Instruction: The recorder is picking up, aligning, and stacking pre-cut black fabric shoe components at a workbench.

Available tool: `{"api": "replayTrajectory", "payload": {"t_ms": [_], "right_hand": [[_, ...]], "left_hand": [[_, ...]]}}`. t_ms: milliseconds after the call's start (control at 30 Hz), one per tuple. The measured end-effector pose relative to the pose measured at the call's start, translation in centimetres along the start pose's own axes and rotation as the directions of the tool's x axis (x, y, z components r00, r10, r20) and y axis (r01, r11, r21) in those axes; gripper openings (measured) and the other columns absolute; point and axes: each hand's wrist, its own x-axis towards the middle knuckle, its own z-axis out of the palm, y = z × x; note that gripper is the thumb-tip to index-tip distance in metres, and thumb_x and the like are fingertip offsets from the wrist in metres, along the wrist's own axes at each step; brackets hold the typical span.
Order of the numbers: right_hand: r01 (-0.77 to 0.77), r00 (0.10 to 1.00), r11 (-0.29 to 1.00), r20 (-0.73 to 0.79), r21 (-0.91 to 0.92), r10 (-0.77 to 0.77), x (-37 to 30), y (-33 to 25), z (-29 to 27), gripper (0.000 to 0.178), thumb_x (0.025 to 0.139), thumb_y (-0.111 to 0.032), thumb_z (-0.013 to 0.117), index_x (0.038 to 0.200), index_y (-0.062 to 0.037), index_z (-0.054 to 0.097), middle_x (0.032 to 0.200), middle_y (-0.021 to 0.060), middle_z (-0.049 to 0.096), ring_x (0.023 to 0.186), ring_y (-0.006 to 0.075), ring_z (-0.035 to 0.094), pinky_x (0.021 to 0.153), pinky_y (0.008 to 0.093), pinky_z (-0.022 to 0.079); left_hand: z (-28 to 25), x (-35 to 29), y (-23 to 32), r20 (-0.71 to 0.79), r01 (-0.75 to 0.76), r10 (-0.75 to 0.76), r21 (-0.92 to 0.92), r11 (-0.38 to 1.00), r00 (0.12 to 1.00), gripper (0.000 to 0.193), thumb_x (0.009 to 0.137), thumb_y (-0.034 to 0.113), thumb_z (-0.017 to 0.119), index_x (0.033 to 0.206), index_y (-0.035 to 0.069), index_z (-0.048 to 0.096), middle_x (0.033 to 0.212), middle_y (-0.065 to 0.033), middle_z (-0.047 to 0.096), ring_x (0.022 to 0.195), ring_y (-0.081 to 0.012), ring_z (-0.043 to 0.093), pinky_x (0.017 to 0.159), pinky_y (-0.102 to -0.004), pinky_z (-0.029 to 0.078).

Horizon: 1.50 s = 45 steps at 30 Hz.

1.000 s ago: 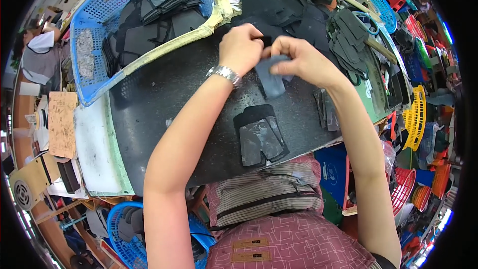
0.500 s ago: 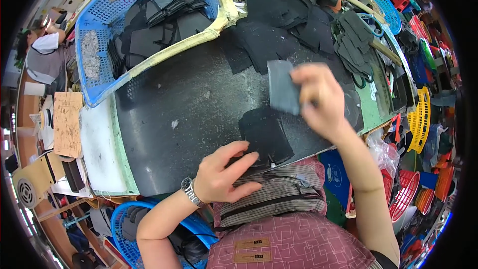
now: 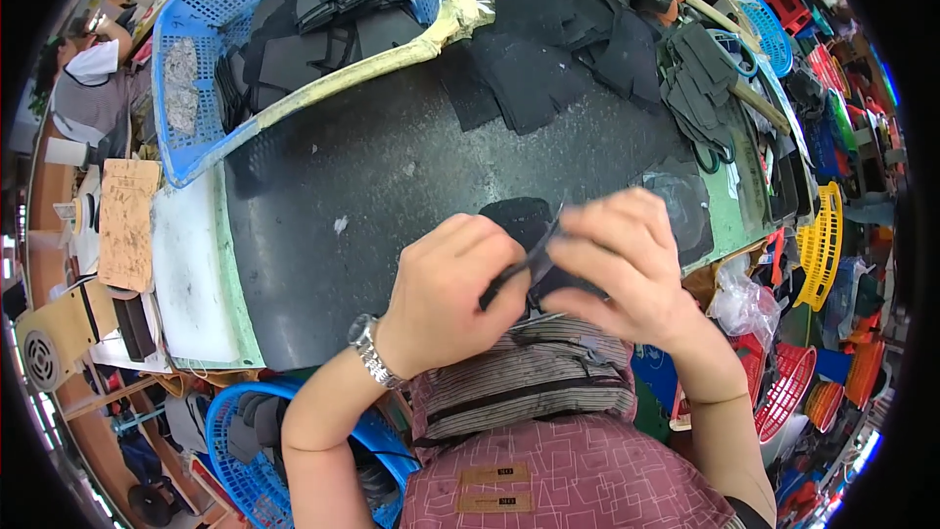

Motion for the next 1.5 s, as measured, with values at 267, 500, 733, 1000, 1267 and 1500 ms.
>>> {"api": "replayTrajectory", "payload": {"t_ms": [267, 500, 733, 1000, 1267, 1500], "right_hand": [[-0.717, 0.643, 0.428, 0.283, 0.551, 0.712, -0.6, -0.6, 0.2, 0.012, 0.082, -0.007, 0.069, 0.091, 0.0014, 0.068, 0.076, -0.0002, 0.06, 0.065, 0.0024, 0.049, 0.054, 0.0201, 0.037], [-0.865, 0.479, 0.295, 0.493, 0.406, 0.726, -2.5, -0.1, 1.2, 0.021, 0.084, -0.007, 0.066, 0.103, 0.0034, 0.064, 0.073, -0.0017, 0.055, 0.062, 0.0039, 0.046, 0.056, 0.0219, 0.04], [-0.875, 0.442, 0.266, 0.444, 0.404, 0.78, -3.3, 0.9, 3.2, 0.049, 0.079, -0.002, 0.068, 0.124, -0.002, 0.049, 0.068, 0.0016, 0.054, 0.06, 0.0062, 0.048, 0.056, 0.0242, 0.042], [-0.849, 0.526, 0.45, 0.368, 0.276, 0.767, -3.0, 0.8, 3.8, 0.038, 0.077, -0.002, 0.067, 0.11, -0.0048, 0.05, 0.064, 0.0065, 0.054, 0.055, 0.0164, 0.055, 0.056, 0.03, 0.045], [-0.531, 0.818, 0.844, 0.31, 0.079, 0.485, -4.8, 1.7, 3.6, 0.025, 0.078, -0.011, 0.068, 0.096, -0.0075, 0.052, 0.079, 0.0111, 0.057, 0.067, 0.0288, 0.061, 0.058, 0.0381, 0.049], [-0.457, 0.883, 0.889, 0.112, -0.011, 0.456, -2.1, 4.7, 0.1, 0.023, 0.076, -0.013, 0.069, 0.096, -0.0074, 0.058, 0.08, 0.009, 0.059, 0.072, 0.0271, 0.06, 0.061, 0.0364, 0.05]], "left_hand": [[0.6, -0.8, 0.4, -0.122, 0.245, -0.289, -0.288, 0.926, 0.95, 0.02, 0.076, 0.009, 0.074, 0.091, 0.001, 0.064, 0.087, -0.0082, 0.063, 0.075, -0.0167, 0.063, 0.067, -0.0264, 0.05], [0.5, -1.4, -1.4, 0.266, 0.651, -0.611, -0.487, 0.583, 0.746, 0.012, 0.087, 0.009, 0.064, 0.092, -0.001, 0.069, 0.077, -0.0034, 0.063, 0.068, -0.0072, 0.058, 0.06, -0.0215, 0.046], [2.1, -1.5, -3.0, 0.167, 0.585, -0.561, -0.215, 0.782, 0.811, 0.022, 0.084, 0.005, 0.066, 0.106, 0.002, 0.064, 0.069, 0.0034, 0.06, 0.061, -0.0024, 0.053, 0.057, -0.0194, 0.045], [2.6, -0.9, -2.7, 0.142, 0.495, -0.5, 0.068, 0.866, 0.854, 0.037, 0.078, 0.004, 0.064, 0.114, 0.007, 0.057, 0.076, -0.0068, 0.063, 0.068, -0.0221, 0.063, 0.058, -0.0315, 0.049], [3.0, -3.5, -2.3, 0.383, -0.232, 0.126, 0.243, 0.942, 0.915, 0.057, 0.069, 0.017, 0.076, 0.12, 0.001, 0.057, 0.13, -0.0211, 0.049, 0.122, -0.0344, 0.048, 0.101, -0.0415, 0.042], [3.0, 4.1, -5.5, 0.033, -0.163, 0.16, 0.19, 0.968, 0.987, 0.047, 0.07, 0.012, 0.074, 0.114, 0.004, 0.057, 0.127, -0.02, 0.048, 0.114, -0.0375, 0.049, 0.095, -0.0409, 0.043]]}}
